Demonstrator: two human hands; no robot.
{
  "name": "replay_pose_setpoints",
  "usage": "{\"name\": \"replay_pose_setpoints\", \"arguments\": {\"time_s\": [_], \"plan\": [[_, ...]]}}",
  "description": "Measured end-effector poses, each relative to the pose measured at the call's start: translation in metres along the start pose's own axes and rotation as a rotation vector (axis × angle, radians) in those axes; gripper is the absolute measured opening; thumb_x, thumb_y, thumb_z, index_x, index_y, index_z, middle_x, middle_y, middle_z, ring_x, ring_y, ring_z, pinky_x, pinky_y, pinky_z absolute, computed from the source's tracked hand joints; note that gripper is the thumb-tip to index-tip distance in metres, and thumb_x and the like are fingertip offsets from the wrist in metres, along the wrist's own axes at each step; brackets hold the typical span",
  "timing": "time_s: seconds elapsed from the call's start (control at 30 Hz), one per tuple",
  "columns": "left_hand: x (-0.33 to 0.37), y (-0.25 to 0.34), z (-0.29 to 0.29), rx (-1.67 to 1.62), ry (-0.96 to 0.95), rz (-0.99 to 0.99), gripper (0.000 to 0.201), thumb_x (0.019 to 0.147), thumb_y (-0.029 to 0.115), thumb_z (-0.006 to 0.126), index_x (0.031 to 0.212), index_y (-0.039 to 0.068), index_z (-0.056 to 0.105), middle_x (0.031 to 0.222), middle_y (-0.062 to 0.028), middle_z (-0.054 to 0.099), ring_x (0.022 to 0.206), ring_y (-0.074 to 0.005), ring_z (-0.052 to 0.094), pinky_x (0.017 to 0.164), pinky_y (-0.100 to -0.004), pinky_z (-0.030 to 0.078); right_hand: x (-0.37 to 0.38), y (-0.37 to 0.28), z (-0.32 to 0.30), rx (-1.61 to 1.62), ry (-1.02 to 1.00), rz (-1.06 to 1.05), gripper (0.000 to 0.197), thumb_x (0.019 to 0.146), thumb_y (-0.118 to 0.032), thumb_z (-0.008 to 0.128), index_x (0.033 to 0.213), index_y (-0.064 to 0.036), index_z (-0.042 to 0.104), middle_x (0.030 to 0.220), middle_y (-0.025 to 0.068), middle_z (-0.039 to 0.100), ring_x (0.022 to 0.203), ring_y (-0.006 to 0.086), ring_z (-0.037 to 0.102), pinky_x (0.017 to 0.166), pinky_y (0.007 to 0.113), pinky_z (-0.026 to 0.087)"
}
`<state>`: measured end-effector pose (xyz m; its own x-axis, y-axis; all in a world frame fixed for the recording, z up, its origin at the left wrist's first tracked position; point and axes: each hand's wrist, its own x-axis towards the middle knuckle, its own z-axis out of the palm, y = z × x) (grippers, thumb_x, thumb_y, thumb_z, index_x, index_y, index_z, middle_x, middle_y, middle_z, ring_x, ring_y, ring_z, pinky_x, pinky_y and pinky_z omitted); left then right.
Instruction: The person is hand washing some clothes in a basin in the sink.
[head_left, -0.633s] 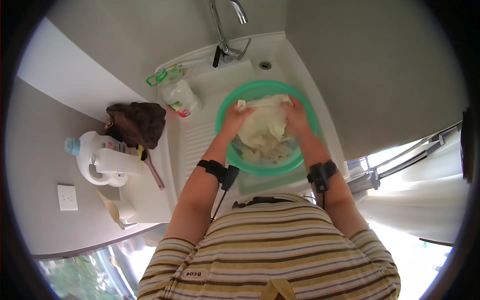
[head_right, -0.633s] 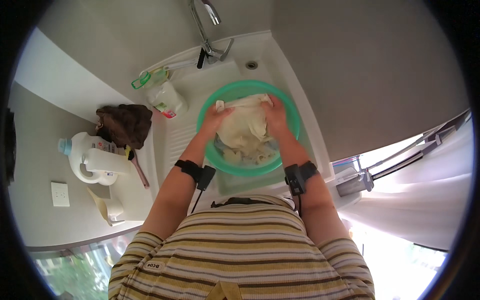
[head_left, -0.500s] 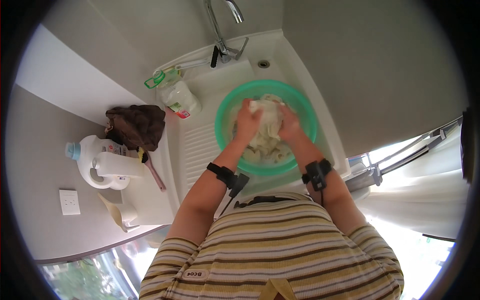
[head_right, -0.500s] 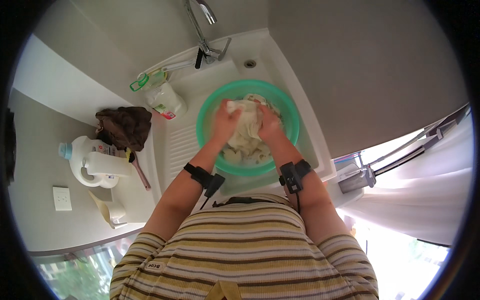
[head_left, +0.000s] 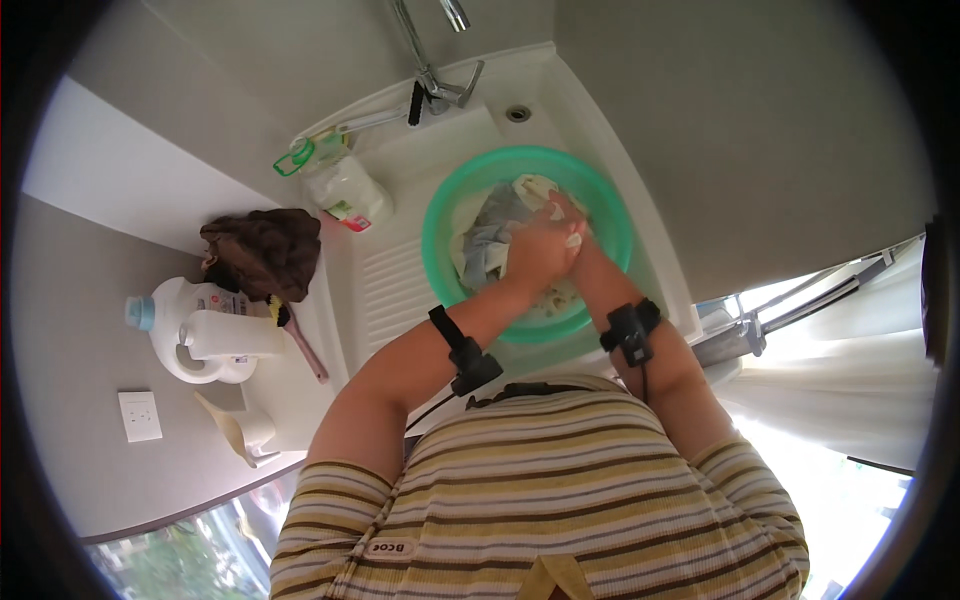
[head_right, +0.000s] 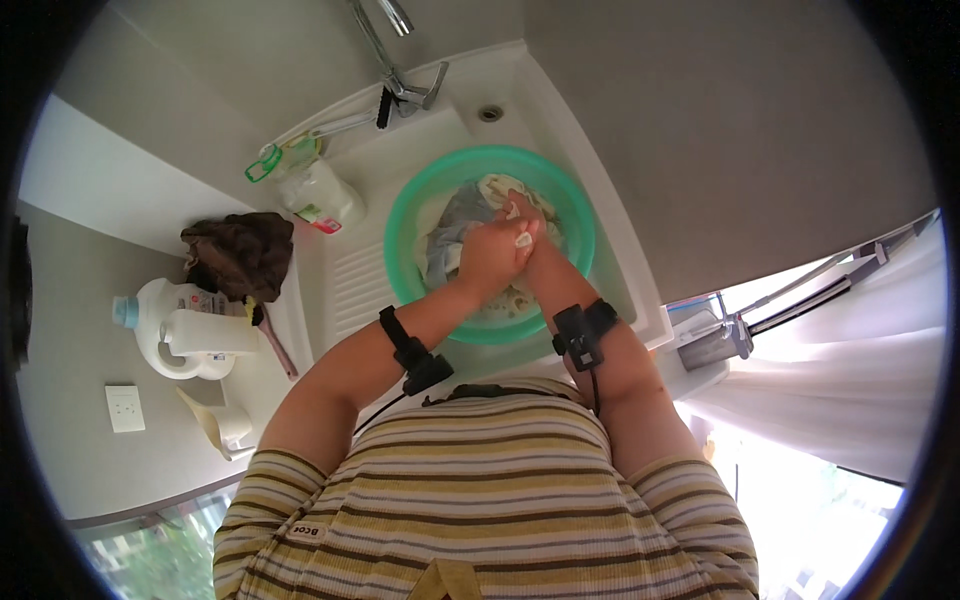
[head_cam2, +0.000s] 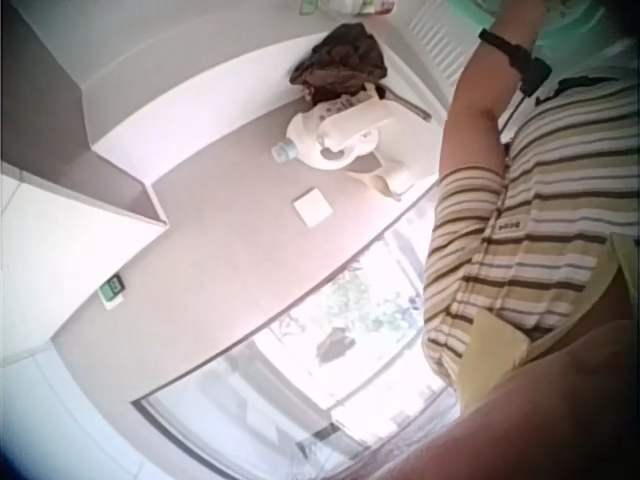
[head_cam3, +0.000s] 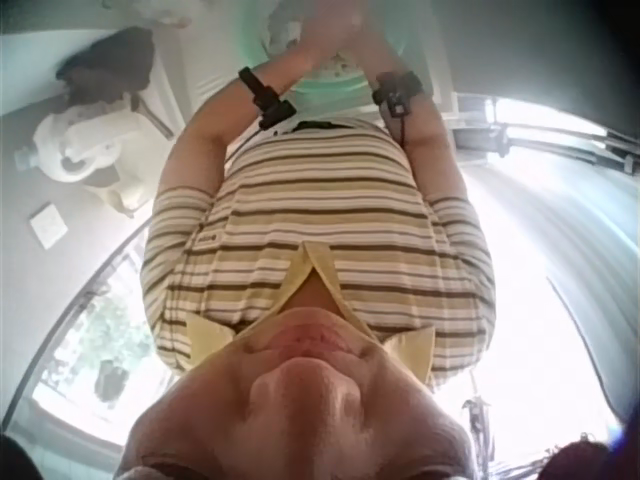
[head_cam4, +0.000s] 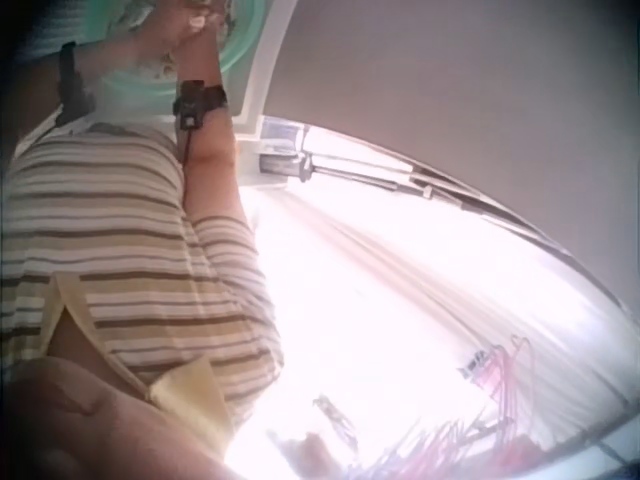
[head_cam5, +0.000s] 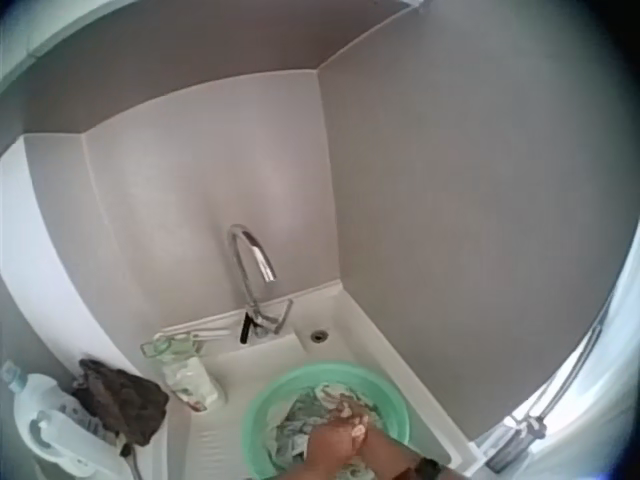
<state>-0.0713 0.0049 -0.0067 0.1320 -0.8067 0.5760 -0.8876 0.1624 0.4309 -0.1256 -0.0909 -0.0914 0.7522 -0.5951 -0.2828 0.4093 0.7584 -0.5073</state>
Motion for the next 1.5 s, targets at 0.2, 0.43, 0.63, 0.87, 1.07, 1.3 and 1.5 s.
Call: {"name": "replay_pose_setpoints", "arguments": {"time_s": [0.2, 0.43, 0.63, 0.87, 1.07, 1.3, 1.5], "plan": [[0.015, -0.045, -0.011, 0.06, -0.062, -0.404, 0.027, 0.091, 0.028, 0.054, 0.079, 0.008, 0.067, 0.079, -0.0197, 0.067, 0.076, -0.038, 0.065, 0.066, -0.0514, 0.05, -0.01, 0.014, 0.059, -0.134, 0.264, 0.037, 0.034, 0.101, -0.035, 0.038, 0.119, -0.01, 0.053, 0.108, 0.0091, 0.061, 0.103, 0.0272, 0.059, 0.093, 0.042, 0.048], [0.009, -0.018, -0.013, 0.055, -0.105, -0.356, 0.033, 0.094, 0.032, 0.053, 0.083, 0.004, 0.067, 0.081, -0.0221, 0.066, 0.076, -0.0364, 0.065, 0.067, -0.047, 0.05, -0.027, 0.0, 0.033, 0.188, -0.308, 0.097, 0.035, 0.099, -0.034, 0.052, 0.118, -0.0051, 0.055, 0.113, 0.0055, 0.062, 0.102, 0.0194, 0.061, 0.093, 0.034, 0.048], [0.031, -0.087, -0.048, -0.651, -0.232, -0.81, 0.039, 0.091, 0.041, 0.064, 0.093, 0.002, 0.067, 0.083, -0.0101, 0.067, 0.077, -0.0213, 0.066, 0.069, -0.0376, 0.051, -0.05, -0.048, 0.094, -0.245, 0.053, -0.008, 0.036, 0.094, -0.024, 0.063, 0.122, -0.0021, 0.057, 0.111, 0.0071, 0.064, 0.096, 0.0215, 0.063, 0.083, 0.035, 0.053], [0.018, -0.103, -0.06, -1.006, -0.015, -0.783, 0.022, 0.089, 0.022, 0.068, 0.102, 0.004, 0.066, 0.087, -0.0024, 0.066, 0.075, -0.015, 0.06, 0.065, -0.0322, 0.048, -0.045, -0.045, 0.06, -0.684, 0.085, -0.18, 0.031, 0.094, -0.024, 0.063, 0.115, -0.0019, 0.062, 0.099, 0.0012, 0.065, 0.092, 0.0124, 0.062, 0.078, 0.029, 0.052], [0.019, -0.055, -0.06, -0.437, 0.061, -0.523, 0.02, 0.092, 0.024, 0.063, 0.094, 0.004, 0.061, 0.077, -0.0065, 0.061, 0.066, -0.0181, 0.057, 0.061, -0.033, 0.046, -0.035, -0.039, 0.07, -0.327, 0.273, -0.25, 0.029, 0.094, -0.029, 0.063, 0.112, -0.0052, 0.063, 0.099, 0.0021, 0.065, 0.086, 0.0131, 0.061, 0.074, 0.03, 0.051], [0.015, -0.019, -0.02, 0.037, 0.025, -0.22, 0.037, 0.092, 0.036, 0.058, 0.073, 0.005, 0.065, 0.066, -0.0178, 0.061, 0.057, -0.039, 0.056, 0.054, -0.0459, 0.044, -0.008, 0.006, 0.028, -0.106, 0.079, -0.164, 0.031, 0.098, -0.029, 0.05, 0.112, -0.0033, 0.062, 0.101, 0.0079, 0.064, 0.088, 0.0205, 0.061, 0.079, 0.036, 0.051], [0.016, 0.011, -0.028, 0.016, 0.083, -0.082, 0.044, 0.094, 0.035, 0.053, 0.063, 0.005, 0.062, 0.061, -0.0199, 0.058, 0.054, -0.0407, 0.056, 0.051, -0.0475, 0.045, -0.026, -0.004, 0.041, -0.735, 0.177, -0.322, 0.037, 0.097, -0.029, 0.047, 0.122, -0.0031, 0.057, 0.11, 0.0104, 0.061, 0.099, 0.0228, 0.06, 0.086, 0.039, 0.051]]}}
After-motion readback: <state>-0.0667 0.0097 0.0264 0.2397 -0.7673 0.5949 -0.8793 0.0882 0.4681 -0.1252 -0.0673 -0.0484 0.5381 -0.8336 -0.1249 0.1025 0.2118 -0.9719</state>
